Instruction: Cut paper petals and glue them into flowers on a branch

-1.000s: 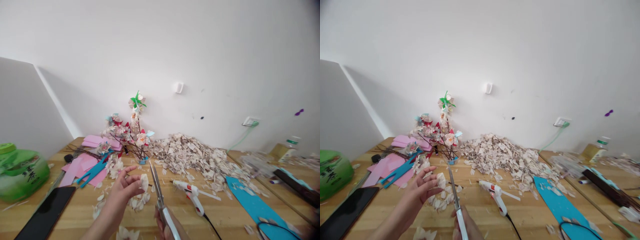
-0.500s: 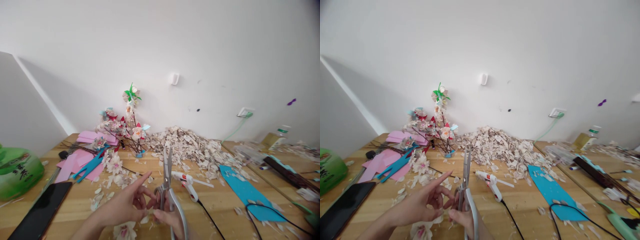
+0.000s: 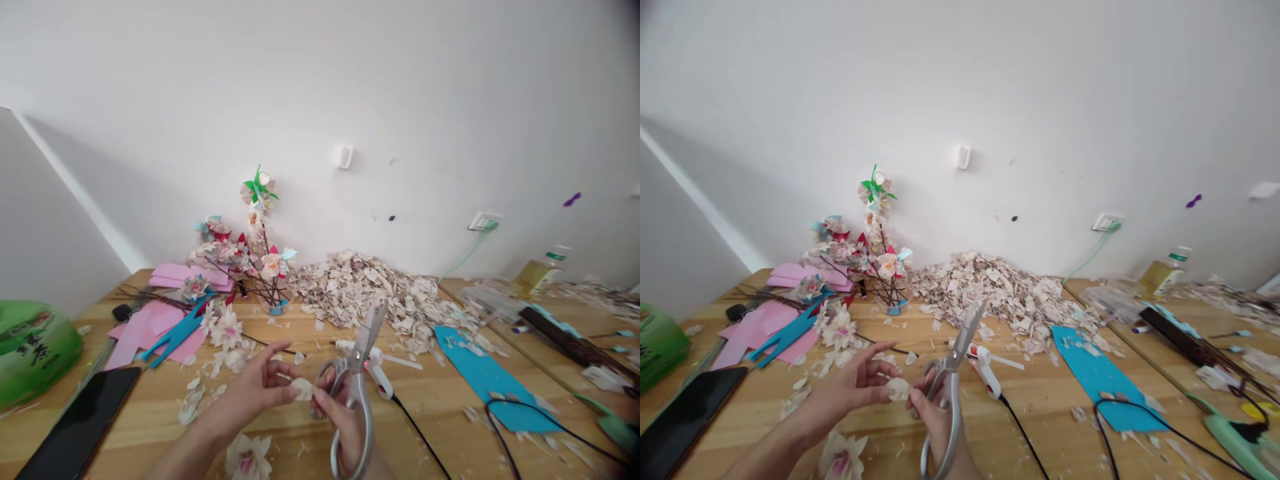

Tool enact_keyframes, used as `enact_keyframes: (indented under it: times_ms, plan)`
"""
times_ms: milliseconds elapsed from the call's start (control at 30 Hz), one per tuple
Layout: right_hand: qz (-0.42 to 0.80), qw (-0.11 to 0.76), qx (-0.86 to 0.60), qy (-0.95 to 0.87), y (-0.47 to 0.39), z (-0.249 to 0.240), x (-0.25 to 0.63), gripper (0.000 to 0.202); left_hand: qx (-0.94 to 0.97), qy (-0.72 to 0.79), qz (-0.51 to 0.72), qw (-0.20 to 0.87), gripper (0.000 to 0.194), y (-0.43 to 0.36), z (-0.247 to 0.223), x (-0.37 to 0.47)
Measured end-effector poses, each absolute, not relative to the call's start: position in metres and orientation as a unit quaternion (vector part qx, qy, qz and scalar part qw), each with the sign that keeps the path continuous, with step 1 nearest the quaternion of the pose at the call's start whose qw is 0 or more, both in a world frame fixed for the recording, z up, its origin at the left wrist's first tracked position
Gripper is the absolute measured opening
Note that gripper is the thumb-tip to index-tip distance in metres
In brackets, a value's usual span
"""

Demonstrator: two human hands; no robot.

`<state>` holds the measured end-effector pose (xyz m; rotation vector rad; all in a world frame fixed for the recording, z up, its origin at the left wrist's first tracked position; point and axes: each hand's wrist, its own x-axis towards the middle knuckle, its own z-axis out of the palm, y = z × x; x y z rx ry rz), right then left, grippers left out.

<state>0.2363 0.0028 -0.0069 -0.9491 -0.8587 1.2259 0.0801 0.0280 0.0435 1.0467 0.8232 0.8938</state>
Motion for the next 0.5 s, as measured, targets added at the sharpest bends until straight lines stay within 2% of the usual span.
enact_keyframes:
  times_ms: [200,367,500]
  plan:
    - [0.459,0.679,-0.460,-0.343,0.007,-0.008,0.235,0.049,0.390,0.435,0.436,0.684,0.049,0.027,0.031,0.097]
    - [0.461,0.676,-0.475,-0.325,0.006,-0.012,0.229,0.051,0.367,0.422,0.474,0.680,0.048,0.025,0.034,0.098]
    - [0.457,0.681,-0.472,-0.323,0.005,-0.015,0.226,0.051,0.349,0.421,0.461,0.699,0.048,0.019,0.043,0.099]
